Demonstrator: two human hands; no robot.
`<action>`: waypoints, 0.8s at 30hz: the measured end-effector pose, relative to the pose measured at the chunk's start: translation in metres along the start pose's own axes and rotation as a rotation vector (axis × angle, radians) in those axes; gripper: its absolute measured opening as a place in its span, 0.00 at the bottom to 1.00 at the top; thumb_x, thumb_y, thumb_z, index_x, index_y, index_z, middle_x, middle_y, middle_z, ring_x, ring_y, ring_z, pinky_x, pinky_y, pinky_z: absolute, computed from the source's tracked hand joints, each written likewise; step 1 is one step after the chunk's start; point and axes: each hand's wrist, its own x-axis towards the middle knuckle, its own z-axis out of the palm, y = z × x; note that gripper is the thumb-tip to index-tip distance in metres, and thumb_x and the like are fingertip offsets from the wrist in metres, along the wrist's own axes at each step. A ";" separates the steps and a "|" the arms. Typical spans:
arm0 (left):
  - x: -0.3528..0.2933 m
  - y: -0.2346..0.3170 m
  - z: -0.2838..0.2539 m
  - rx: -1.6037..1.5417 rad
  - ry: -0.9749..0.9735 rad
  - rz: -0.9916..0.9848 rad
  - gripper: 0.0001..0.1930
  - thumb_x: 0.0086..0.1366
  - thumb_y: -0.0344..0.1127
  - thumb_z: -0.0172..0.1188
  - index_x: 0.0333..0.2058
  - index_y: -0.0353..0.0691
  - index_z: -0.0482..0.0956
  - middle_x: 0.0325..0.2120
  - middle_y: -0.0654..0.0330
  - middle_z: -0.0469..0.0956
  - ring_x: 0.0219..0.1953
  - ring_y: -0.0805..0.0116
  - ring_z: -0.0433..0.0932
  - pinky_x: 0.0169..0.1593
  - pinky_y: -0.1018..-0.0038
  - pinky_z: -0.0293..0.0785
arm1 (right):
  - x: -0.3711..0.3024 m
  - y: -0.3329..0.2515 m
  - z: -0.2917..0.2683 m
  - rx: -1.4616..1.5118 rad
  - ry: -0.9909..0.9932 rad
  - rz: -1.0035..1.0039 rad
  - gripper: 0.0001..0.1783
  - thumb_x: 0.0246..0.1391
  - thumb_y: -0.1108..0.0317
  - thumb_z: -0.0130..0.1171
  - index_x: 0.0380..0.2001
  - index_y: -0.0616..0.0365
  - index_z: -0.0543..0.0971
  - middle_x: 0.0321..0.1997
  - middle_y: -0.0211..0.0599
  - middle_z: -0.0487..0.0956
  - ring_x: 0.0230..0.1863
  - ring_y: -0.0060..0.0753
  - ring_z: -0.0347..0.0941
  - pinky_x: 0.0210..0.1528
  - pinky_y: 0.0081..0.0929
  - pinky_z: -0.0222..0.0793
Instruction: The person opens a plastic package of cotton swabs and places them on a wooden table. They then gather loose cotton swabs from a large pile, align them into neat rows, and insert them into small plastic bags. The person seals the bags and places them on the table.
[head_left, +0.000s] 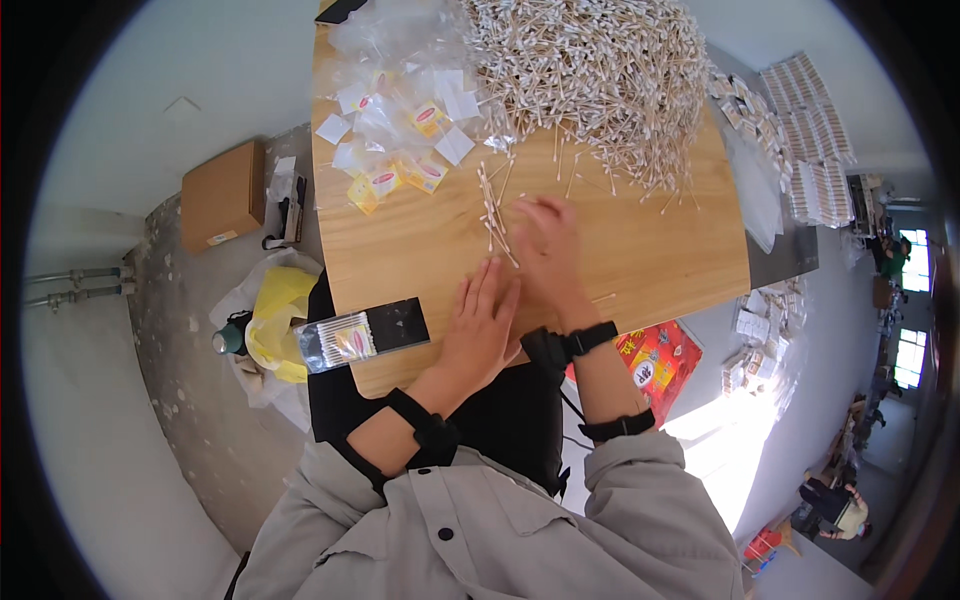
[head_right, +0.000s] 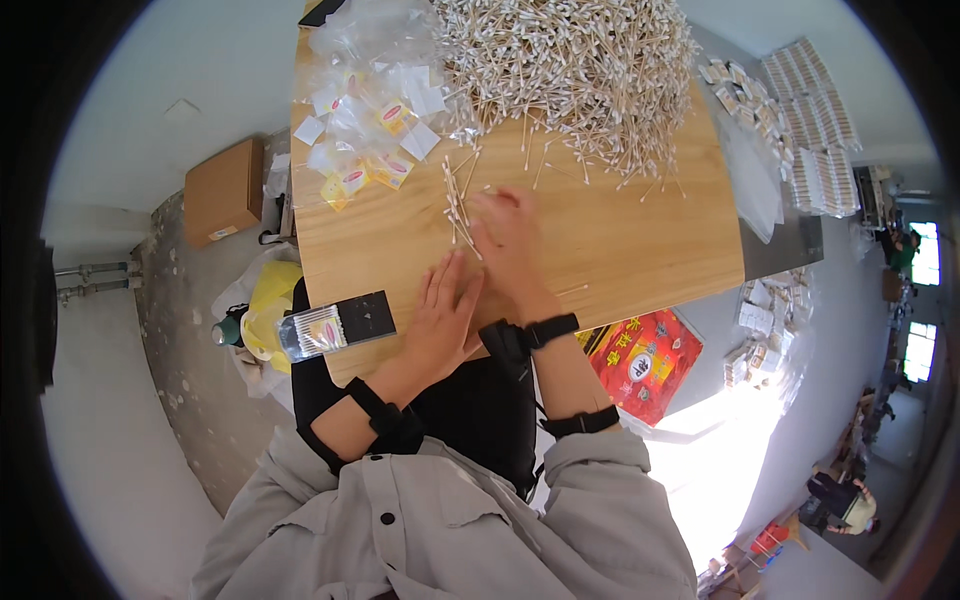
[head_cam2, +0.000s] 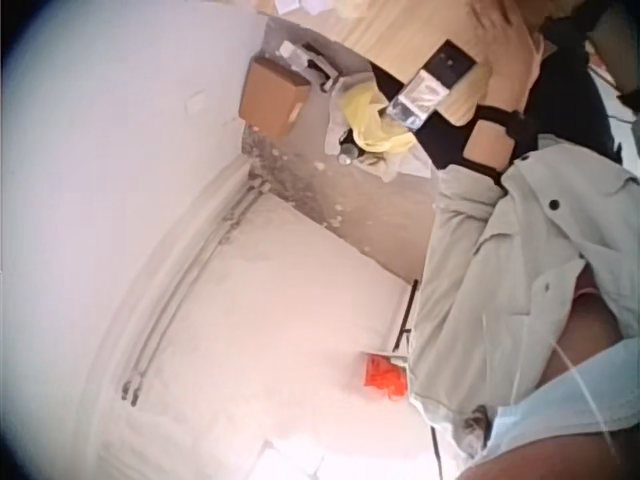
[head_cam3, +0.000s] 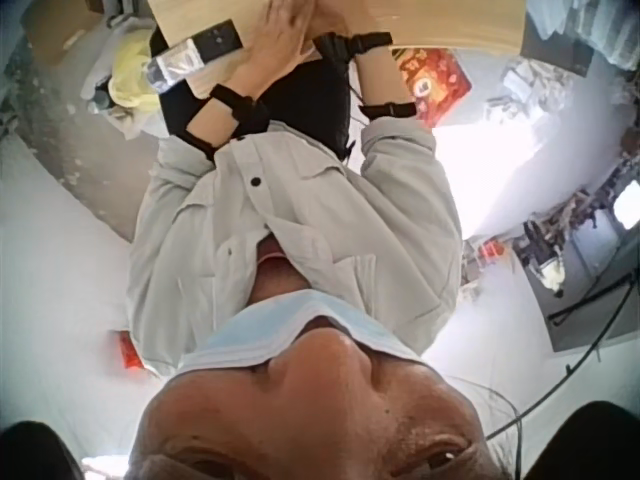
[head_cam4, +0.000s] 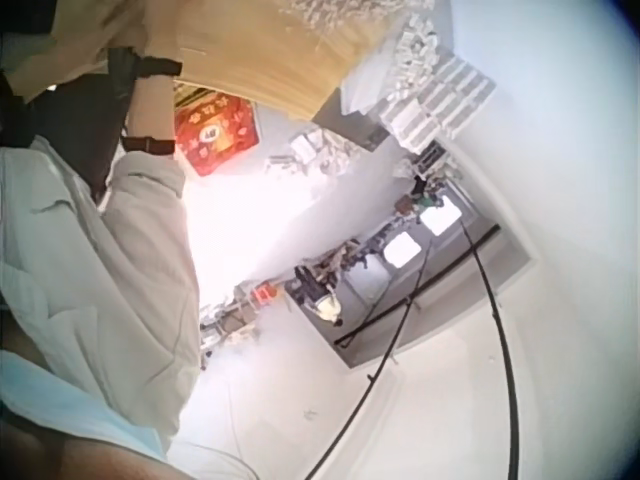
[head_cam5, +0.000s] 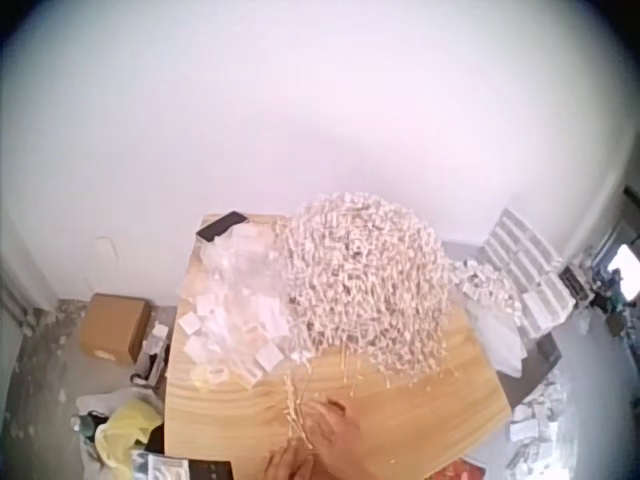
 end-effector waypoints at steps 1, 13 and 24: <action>0.003 0.001 -0.005 -0.001 0.061 -0.039 0.45 0.53 0.41 0.69 0.66 0.36 0.56 0.66 0.34 0.47 0.69 0.34 0.47 0.69 0.47 0.45 | -0.004 0.000 -0.020 -0.130 0.084 0.001 0.14 0.54 0.71 0.60 0.45 0.60 0.79 0.49 0.47 0.69 0.51 0.46 0.68 0.55 0.39 0.65; 0.101 -0.038 0.006 0.170 0.269 -0.109 0.35 0.61 0.40 0.61 0.66 0.44 0.60 0.67 0.44 0.52 0.70 0.45 0.49 0.68 0.48 0.48 | -0.054 0.007 0.011 -0.275 0.349 0.462 0.27 0.62 0.65 0.49 0.61 0.69 0.62 0.60 0.57 0.61 0.61 0.56 0.57 0.64 0.48 0.52; 0.026 -0.043 -0.025 -0.127 0.195 -0.026 0.35 0.60 0.32 0.59 0.65 0.35 0.58 0.68 0.48 0.53 0.71 0.48 0.50 0.69 0.53 0.50 | -0.089 0.007 -0.028 0.164 0.058 0.604 0.17 0.59 0.71 0.54 0.51 0.64 0.72 0.46 0.45 0.73 0.39 0.30 0.76 0.42 0.25 0.74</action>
